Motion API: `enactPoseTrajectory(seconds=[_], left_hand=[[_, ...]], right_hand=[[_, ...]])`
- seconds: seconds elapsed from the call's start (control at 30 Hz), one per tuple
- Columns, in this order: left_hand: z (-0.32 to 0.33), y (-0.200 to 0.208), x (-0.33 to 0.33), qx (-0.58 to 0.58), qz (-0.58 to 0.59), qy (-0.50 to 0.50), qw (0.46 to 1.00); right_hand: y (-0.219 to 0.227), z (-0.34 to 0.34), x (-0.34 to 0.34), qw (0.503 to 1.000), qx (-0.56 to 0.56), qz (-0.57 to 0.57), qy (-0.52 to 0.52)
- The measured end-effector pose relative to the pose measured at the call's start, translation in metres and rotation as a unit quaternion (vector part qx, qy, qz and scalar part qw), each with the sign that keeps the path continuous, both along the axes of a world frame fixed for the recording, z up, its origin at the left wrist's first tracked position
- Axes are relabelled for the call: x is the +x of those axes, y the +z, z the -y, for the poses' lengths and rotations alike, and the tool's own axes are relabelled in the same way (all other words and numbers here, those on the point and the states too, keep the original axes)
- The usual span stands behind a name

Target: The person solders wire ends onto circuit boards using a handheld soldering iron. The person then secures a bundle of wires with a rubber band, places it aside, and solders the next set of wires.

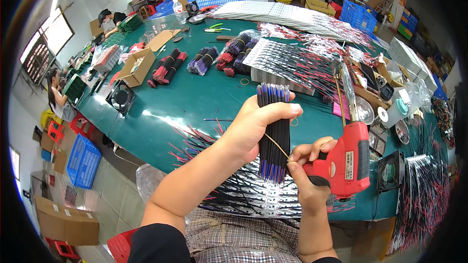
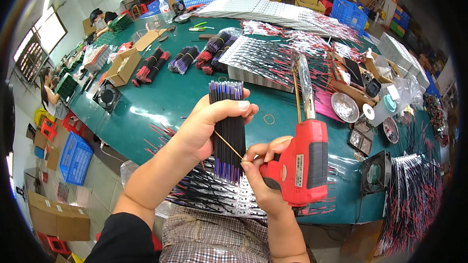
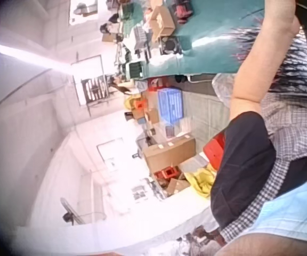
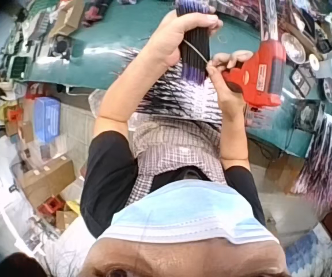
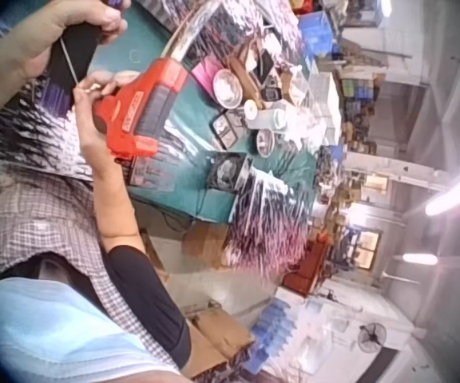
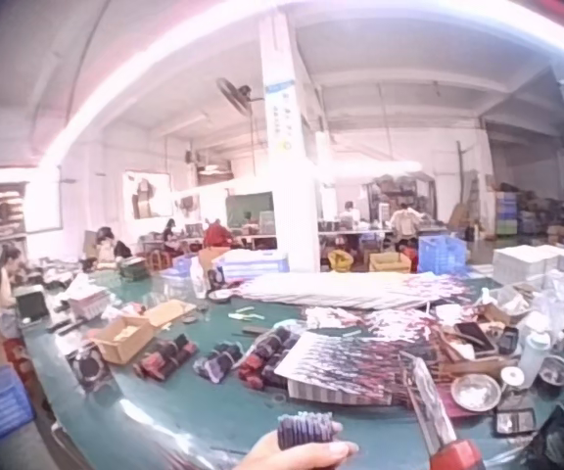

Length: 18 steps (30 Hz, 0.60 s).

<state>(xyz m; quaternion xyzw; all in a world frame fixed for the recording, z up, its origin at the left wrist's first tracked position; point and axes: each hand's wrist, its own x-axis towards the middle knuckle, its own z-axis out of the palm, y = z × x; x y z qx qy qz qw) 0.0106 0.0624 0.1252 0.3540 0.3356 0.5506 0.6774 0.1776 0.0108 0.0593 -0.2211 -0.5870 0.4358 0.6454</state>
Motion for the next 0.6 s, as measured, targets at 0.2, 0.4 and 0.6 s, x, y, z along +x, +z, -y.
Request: enactPoseTrajectory(seconds=[0.2, 0.4, 0.6], left_hand=[[-0.004, -0.007, -0.001, -0.015, 0.010, 0.002, 1.000], [-0.009, -0.009, 0.000, -0.021, 0.003, 0.022, 1.000], [-0.014, -0.012, -0.003, -0.013, -0.003, 0.016, 1.000]], right_hand=[[0.001, 0.003, -0.005, 1.000, -0.012, -0.004, -0.009], [0.000, 0.004, -0.006, 1.000, -0.015, 0.000, -0.018], [-0.004, 0.004, -0.007, 1.000, -0.010, 0.006, -0.013]])
